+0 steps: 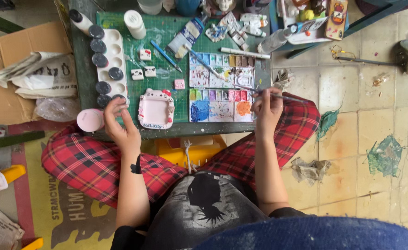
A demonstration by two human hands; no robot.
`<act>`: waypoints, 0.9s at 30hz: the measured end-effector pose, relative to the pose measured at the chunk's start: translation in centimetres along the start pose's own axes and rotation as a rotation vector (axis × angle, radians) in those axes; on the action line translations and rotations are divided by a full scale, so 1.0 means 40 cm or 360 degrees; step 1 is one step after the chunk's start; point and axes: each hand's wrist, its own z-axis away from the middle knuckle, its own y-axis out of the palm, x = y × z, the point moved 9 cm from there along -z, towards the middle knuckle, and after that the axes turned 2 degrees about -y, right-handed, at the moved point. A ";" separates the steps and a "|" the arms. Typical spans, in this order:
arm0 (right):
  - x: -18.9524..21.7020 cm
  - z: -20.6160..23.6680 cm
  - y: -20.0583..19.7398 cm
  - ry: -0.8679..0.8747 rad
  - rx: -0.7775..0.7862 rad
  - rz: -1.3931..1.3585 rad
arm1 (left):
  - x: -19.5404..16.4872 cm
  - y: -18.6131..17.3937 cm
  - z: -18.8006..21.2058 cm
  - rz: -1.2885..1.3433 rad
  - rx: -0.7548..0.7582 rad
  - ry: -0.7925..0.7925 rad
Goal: The person sits at a low workbench painting small figurines with brushes, dipping the brush into a watercolor palette and water cups. They open a jar of white paint, load the brush, dab paint onto the figurines and a Hello Kitty-shaped tray, and continue painting different colors across the session.
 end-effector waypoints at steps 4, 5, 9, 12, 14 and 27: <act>0.110 -0.201 0.202 -0.0368 0.0261 0.0216 | 0.012 0.000 -0.009 -0.0017 -0.0015 -0.0044; 0.133 -0.263 0.273 -0.0487 0.0339 0.0289 | 0.013 -0.003 -0.011 -0.0013 -0.0025 -0.0038; 0.200 -0.451 0.525 -0.1013 0.0189 0.0790 | 0.019 -0.021 -0.014 0.0006 -0.0041 -0.0044; 0.195 -0.495 0.655 -0.1248 0.0219 0.1448 | 0.028 -0.030 -0.015 0.0026 -0.0056 -0.0073; 0.189 -0.489 0.721 -0.1489 0.0595 0.1548 | 0.036 -0.033 -0.024 0.0043 -0.0065 -0.0081; 0.162 -0.584 0.772 -0.0922 0.0615 0.2031 | 0.043 -0.032 -0.042 0.0038 -0.0053 -0.0084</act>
